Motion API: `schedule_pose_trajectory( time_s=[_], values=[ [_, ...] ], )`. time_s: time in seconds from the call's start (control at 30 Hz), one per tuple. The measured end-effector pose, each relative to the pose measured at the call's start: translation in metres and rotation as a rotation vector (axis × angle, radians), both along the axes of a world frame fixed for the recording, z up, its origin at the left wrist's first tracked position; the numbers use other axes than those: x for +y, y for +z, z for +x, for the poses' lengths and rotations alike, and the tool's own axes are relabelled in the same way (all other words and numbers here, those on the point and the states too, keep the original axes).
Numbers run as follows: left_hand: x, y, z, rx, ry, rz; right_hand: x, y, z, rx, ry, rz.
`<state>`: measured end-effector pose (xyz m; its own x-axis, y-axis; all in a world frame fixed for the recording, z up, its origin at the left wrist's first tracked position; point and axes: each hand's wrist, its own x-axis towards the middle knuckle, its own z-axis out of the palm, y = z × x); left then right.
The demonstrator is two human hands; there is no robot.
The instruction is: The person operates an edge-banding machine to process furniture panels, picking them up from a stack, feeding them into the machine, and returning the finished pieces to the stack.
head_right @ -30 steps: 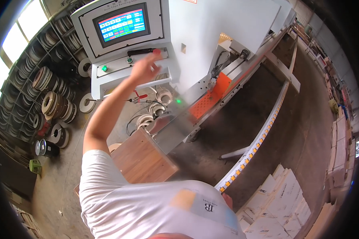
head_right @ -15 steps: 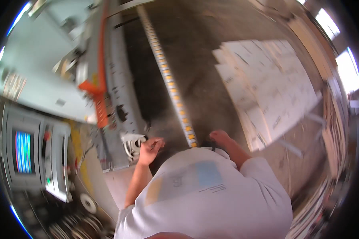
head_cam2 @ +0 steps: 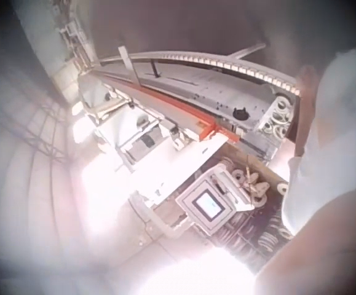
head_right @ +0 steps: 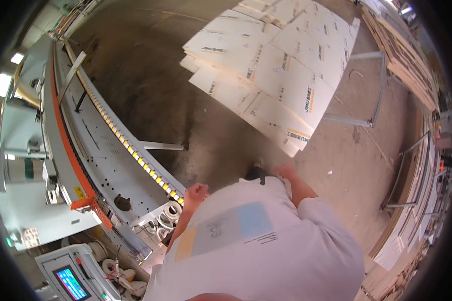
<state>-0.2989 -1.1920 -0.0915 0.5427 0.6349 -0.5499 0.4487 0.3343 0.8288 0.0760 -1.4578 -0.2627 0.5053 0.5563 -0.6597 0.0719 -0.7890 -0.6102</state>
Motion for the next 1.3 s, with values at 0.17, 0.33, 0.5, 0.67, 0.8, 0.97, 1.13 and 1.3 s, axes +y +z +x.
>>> schedule_pose_trajectory(
  time_s=[0.17,0.33,0.5,0.67,0.8,0.97,1.13,1.3],
  values=[
    [0.019,-0.037,0.12,0.096,-0.174,-0.138,-0.033,-0.016,0.064,0.226,-0.402,-0.003],
    [0.054,-0.085,0.259,0.075,-0.33,-0.32,-0.069,-0.011,0.09,0.457,-0.736,-0.009],
    [0.108,-0.167,0.414,-0.003,-0.138,-0.596,-0.111,-0.011,0.062,0.372,-0.885,0.021],
    [0.161,-0.278,0.554,0.2,-0.72,0.325,-0.164,0.014,0.006,0.388,-1.131,-0.034],
    [0.184,-0.373,0.627,0.02,0.308,-0.618,-0.154,0.073,0.001,0.349,-1.215,-0.275],
    [0.165,-0.326,0.646,0.11,0.304,-0.725,-0.113,0.116,-0.046,0.317,-1.29,-0.321],
    [0.17,-0.287,0.642,-0.156,0.0,-0.801,-0.082,0.122,0.0,0.311,-1.098,-0.271],
    [0.148,-0.217,0.631,-0.319,0.058,-0.811,-0.119,0.051,0.07,0.294,-1.109,0.051]
  ],
)
